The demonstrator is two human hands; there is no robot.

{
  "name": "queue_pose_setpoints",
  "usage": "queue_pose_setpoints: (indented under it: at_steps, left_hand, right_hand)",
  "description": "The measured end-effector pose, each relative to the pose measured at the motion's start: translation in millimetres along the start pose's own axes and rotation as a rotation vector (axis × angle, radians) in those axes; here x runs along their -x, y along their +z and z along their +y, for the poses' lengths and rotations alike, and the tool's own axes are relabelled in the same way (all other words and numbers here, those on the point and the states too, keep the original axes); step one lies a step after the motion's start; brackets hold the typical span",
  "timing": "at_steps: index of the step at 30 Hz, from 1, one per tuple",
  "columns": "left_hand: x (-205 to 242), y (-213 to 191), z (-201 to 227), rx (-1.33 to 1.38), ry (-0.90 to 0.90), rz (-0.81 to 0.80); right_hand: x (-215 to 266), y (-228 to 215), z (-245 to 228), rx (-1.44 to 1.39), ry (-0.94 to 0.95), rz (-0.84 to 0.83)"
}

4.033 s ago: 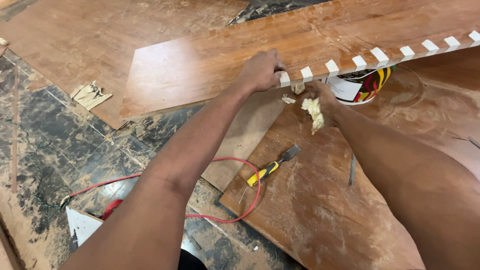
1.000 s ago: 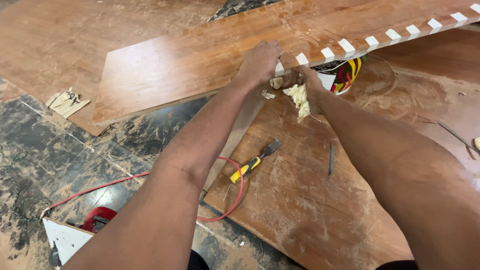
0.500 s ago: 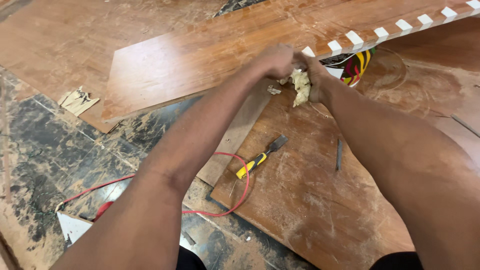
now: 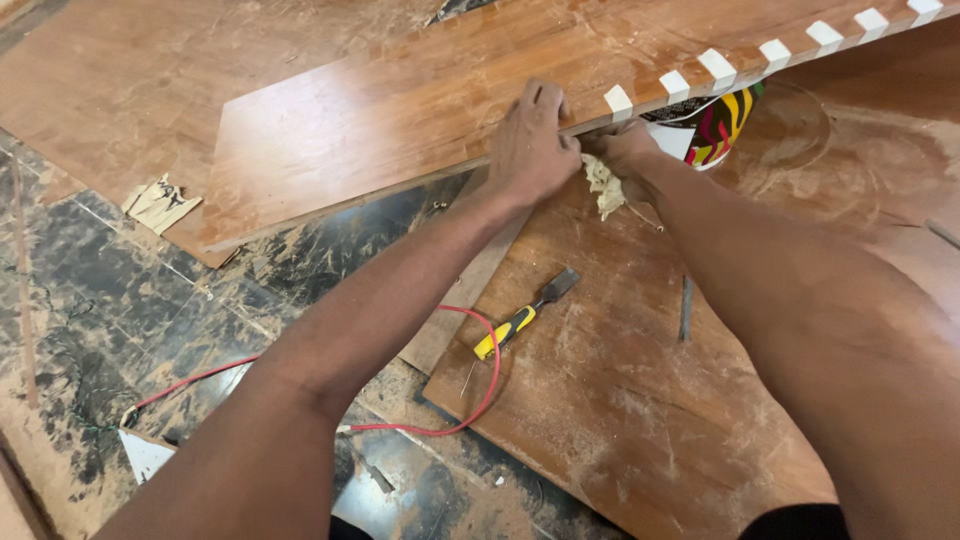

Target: The person applies putty to the edge of a wooden board by hand, smoothing it into the gaps between small white blocks. The person works along the length of the board, repeatedly pressing and smoothing the putty.

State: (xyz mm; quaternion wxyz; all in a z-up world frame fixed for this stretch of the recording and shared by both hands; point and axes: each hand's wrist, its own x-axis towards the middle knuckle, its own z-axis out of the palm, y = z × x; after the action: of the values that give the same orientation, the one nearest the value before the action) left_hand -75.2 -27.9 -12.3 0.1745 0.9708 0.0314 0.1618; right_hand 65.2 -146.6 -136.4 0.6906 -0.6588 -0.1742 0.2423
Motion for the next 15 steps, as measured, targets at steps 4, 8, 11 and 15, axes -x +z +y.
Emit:
queue_pose_setpoints:
  at_steps: [4,8,11,15]
  left_hand:
    - [2.0,-20.0,-6.1,-0.192,0.101,0.041]
    - [9.1,-23.5,-15.4,-0.353,0.138,0.107]
    - [2.8,-11.8,-24.3,-0.464,0.073,0.051]
    - [-8.2,1.4,-46.0,-0.549,0.081,0.023]
  right_hand:
    - [-32.2,19.6,22.4,0.161,0.408,0.172]
    - [-37.2,43.6,49.3,0.616,0.355,0.167]
    - [-16.2,51.8,58.5,0.166,0.359,0.331]
    - [26.4,40.6,46.5,0.044,0.422,0.349]
